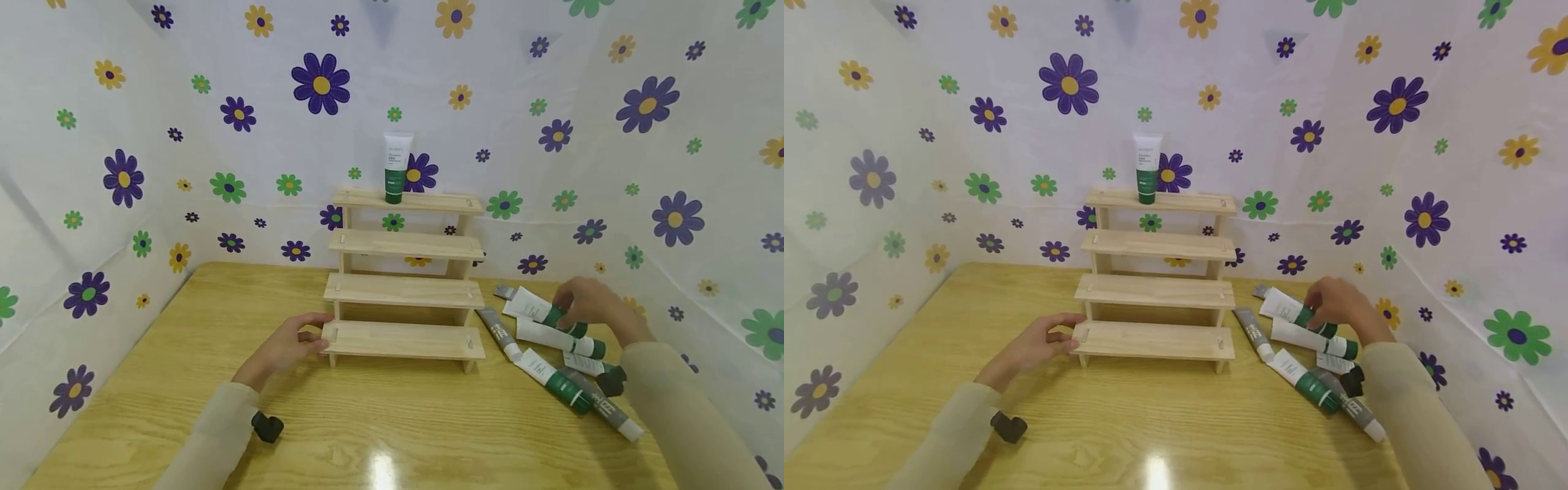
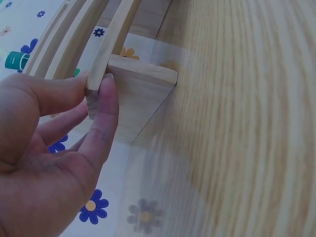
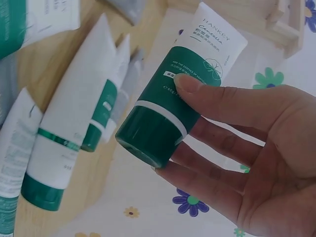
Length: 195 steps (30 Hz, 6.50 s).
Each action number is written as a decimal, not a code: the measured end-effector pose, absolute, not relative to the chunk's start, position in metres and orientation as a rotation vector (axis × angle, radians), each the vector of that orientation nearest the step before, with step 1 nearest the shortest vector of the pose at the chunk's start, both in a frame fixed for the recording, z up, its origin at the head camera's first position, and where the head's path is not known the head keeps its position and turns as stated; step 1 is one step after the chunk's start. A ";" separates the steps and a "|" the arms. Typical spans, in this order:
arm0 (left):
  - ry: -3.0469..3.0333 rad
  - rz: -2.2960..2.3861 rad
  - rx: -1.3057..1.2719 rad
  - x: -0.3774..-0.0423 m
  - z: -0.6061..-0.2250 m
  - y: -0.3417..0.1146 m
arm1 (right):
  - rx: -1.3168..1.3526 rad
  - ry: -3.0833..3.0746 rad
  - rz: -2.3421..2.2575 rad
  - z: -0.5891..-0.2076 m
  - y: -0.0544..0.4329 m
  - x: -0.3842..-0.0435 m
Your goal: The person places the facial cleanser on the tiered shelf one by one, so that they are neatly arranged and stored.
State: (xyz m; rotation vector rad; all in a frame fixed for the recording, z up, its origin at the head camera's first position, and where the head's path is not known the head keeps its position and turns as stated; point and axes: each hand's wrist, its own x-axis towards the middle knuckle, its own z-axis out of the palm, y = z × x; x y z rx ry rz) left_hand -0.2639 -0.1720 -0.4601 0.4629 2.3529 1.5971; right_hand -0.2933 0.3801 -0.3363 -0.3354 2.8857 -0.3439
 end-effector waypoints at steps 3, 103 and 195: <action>2.351 1.594 0.454 -0.264 -0.461 -0.172 | -0.337 2.891 -0.390 -0.332 0.375 -0.296; 2.452 1.501 0.304 -0.270 -0.456 -0.160 | -0.176 2.955 -1.797 -0.267 0.219 -0.361; 2.440 1.503 0.320 -0.272 -0.457 -0.160 | 0.025 2.946 -1.857 -0.265 0.173 -0.408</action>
